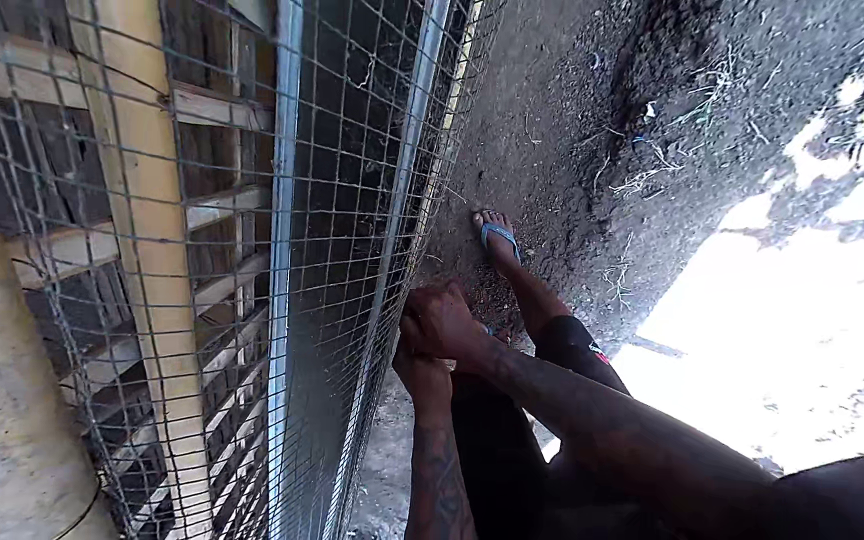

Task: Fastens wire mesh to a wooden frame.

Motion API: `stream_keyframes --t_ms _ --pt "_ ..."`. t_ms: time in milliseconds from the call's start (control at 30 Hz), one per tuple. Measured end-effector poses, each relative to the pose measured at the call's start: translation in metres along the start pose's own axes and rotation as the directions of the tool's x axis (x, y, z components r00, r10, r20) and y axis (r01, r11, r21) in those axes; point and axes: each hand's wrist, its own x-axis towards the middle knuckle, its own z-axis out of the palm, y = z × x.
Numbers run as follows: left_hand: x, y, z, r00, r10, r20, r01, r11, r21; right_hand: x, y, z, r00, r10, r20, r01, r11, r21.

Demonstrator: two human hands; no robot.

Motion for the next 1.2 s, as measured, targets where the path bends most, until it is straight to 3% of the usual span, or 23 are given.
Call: stream_keyframes --t_ms 100,167,333,400,467,567,767,933,1067,1200 --pt "0.005 -0.004 0.006 1.000 -0.012 -0.021 0.011 0.997 -0.071 0.003 0.021 -0.016 0.988 -0.152 0.037 0.150 0.988 0.049" --pt "0.006 -0.008 0.010 1.000 -0.002 -0.023 0.001 0.999 -0.036 0.001 0.022 -0.025 0.984 -0.170 0.052 0.170 0.985 0.011" --pt "0.006 -0.011 0.013 0.996 0.078 -0.037 -0.068 0.976 0.209 -0.007 -0.003 -0.027 0.994 -0.059 -0.097 0.054 0.997 -0.058" --pt "0.005 -0.012 0.009 0.998 0.061 -0.013 -0.058 0.982 0.182 -0.005 -0.002 -0.026 0.998 0.007 -0.058 -0.007 1.000 0.003" --pt "0.006 -0.009 0.009 1.000 -0.014 -0.001 0.014 0.999 0.044 0.000 0.011 -0.027 0.998 0.019 0.061 -0.025 0.995 0.098" --pt "0.006 -0.004 0.008 0.997 -0.077 0.026 0.078 0.994 -0.071 0.007 0.031 -0.025 0.982 -0.078 0.174 0.037 0.974 0.225" --pt "0.010 -0.002 0.004 0.995 -0.093 0.044 0.096 0.993 -0.070 0.024 0.035 -0.035 0.910 -0.312 0.272 0.268 0.945 0.186" --pt "0.013 0.001 -0.001 0.990 -0.118 0.077 0.123 0.990 -0.069 0.037 0.041 -0.035 0.843 -0.418 0.338 0.358 0.905 0.229" --pt "0.010 0.001 0.005 0.999 -0.047 0.009 0.046 0.998 0.037 0.034 0.030 -0.042 0.891 -0.297 0.342 0.285 0.955 0.086" --pt "0.005 -0.003 0.004 0.998 0.062 0.012 -0.063 0.954 0.294 0.005 0.000 -0.047 0.954 -0.006 0.300 -0.032 0.992 0.123"
